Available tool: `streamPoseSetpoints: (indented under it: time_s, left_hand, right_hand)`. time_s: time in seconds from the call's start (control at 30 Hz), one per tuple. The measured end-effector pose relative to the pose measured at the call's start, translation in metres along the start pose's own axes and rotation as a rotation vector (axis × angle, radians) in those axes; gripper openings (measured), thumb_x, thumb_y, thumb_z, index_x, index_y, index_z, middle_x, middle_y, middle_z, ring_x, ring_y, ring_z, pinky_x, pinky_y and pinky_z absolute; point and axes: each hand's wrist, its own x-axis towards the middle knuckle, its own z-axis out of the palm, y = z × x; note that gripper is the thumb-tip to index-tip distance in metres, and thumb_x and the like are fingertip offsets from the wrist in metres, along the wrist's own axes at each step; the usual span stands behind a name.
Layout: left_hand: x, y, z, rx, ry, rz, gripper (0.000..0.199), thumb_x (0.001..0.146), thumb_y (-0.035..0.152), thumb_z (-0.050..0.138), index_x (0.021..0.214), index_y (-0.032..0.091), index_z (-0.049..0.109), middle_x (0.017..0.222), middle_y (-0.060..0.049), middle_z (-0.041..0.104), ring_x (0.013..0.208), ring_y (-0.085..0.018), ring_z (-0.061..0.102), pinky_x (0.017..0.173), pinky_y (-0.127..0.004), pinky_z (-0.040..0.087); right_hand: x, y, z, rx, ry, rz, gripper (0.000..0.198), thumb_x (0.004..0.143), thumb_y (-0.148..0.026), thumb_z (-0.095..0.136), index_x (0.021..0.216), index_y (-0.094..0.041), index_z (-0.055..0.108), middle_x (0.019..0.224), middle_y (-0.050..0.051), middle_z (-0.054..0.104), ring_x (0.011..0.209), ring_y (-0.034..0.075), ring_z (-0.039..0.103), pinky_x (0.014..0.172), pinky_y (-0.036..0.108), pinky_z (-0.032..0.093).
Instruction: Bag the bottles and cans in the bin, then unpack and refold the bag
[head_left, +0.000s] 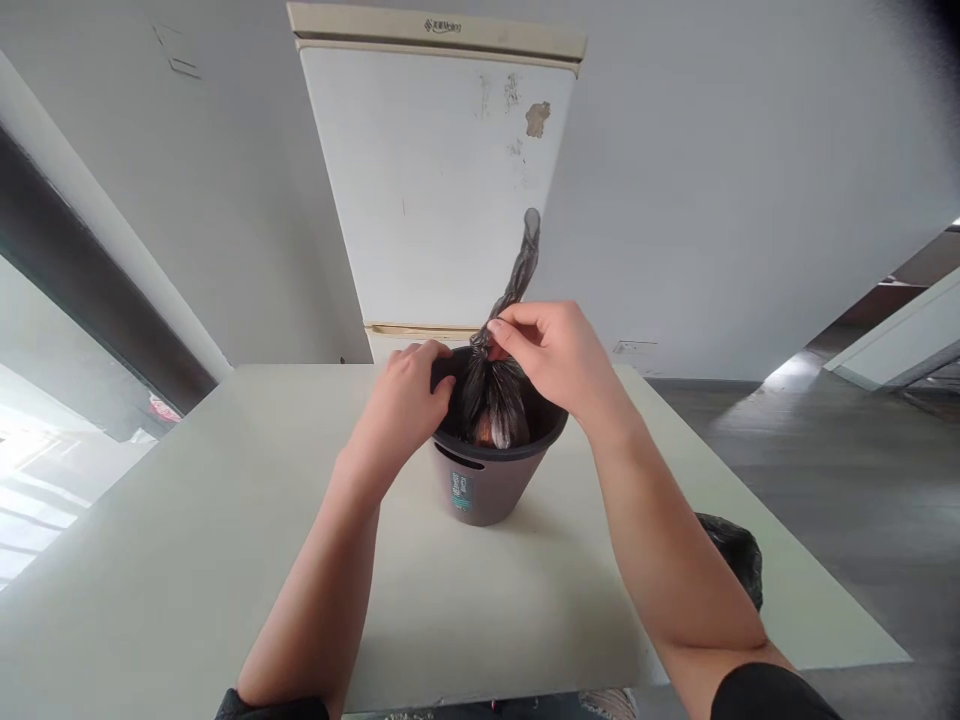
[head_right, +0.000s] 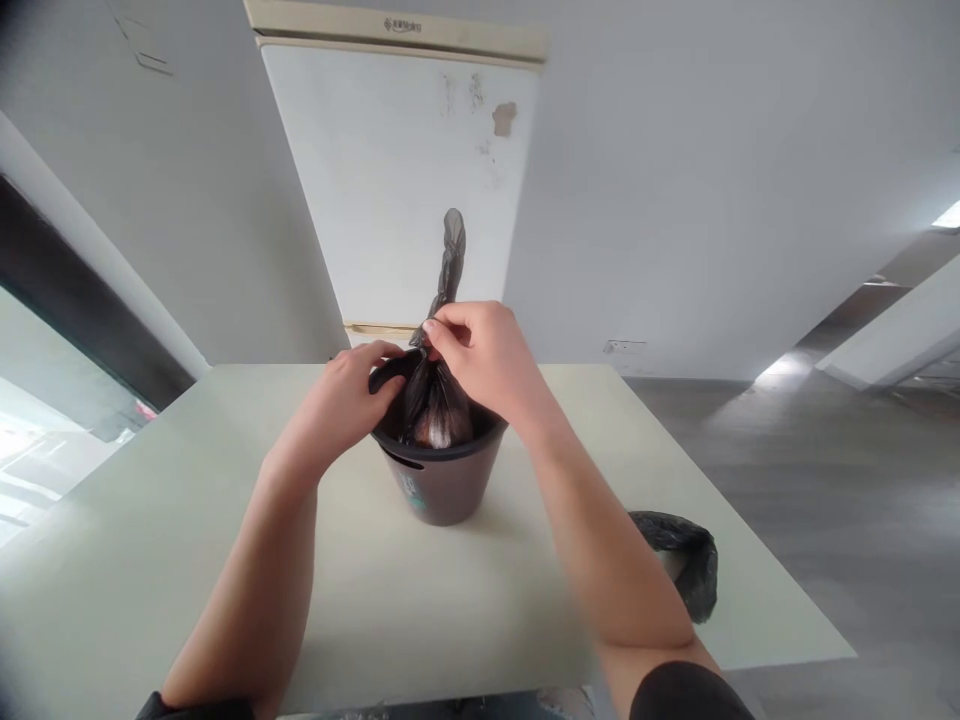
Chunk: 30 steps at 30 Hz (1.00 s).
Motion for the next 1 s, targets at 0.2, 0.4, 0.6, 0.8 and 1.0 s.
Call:
streamPoseSetpoints:
  time_s: [0.2,0.4,0.6,0.8,1.0]
  left_hand:
    - [-0.005,0.007,0.006,0.071,-0.050,-0.006,0.042,0.088,0.001,0.049,0.124,0.017,0.064,0.138,-0.016,0.062,0.132,-0.033,0.057,0.113,-0.048,0.049]
    - [-0.003,0.010,0.009,0.039,-0.118,0.015,0.042,0.086,-0.004,0.042,0.117,0.016,0.062,0.123,-0.016,0.067,0.118,-0.032,0.064,0.102,-0.046,0.054]
    - [0.000,0.006,0.016,0.053,-0.095,0.034,0.045,0.090,0.001,0.044,0.130,0.014,0.062,0.141,-0.019,0.063,0.139,-0.034,0.056,0.116,-0.047,0.047]
    - [-0.004,0.010,0.020,0.002,-0.138,0.055,0.047,0.090,0.008,0.052,0.134,0.017,0.063,0.153,-0.018,0.056,0.146,-0.034,0.052,0.118,-0.045,0.047]
    - [-0.010,0.023,0.023,0.022,-0.137,0.059,0.038,0.099,0.011,0.044,0.130,0.014,0.065,0.146,-0.019,0.062,0.139,-0.034,0.056,0.115,-0.046,0.049]
  right_hand:
    - [0.006,0.004,0.011,0.077,0.062,-0.010,0.035,0.103,-0.043,0.055,0.077,-0.021,0.058,0.073,0.001,0.058,0.071,0.016,0.055,0.072,0.030,0.043]
    - [0.008,0.015,0.021,0.320,0.054,-0.043,0.038,0.103,-0.054,0.056,0.082,-0.023,0.050,0.078,0.000,0.047,0.074,0.016,0.046,0.073,0.029,0.043]
    - [0.010,0.023,0.021,0.616,0.048,0.025,0.041,0.097,-0.057,0.061,0.079,-0.024,0.044,0.084,0.002,0.048,0.079,0.018,0.049,0.079,0.032,0.049]
    - [0.029,0.025,0.009,0.606,-0.078,0.185,0.035,0.093,-0.054,0.071,0.084,-0.021,0.060,0.085,0.001,0.054,0.077,0.015,0.050,0.074,0.029,0.045]
    - [0.029,0.019,0.002,0.313,-0.176,0.136,0.037,0.101,-0.052,0.061,0.087,-0.018,0.066,0.082,-0.001,0.060,0.076,0.014,0.052,0.075,0.028,0.042]
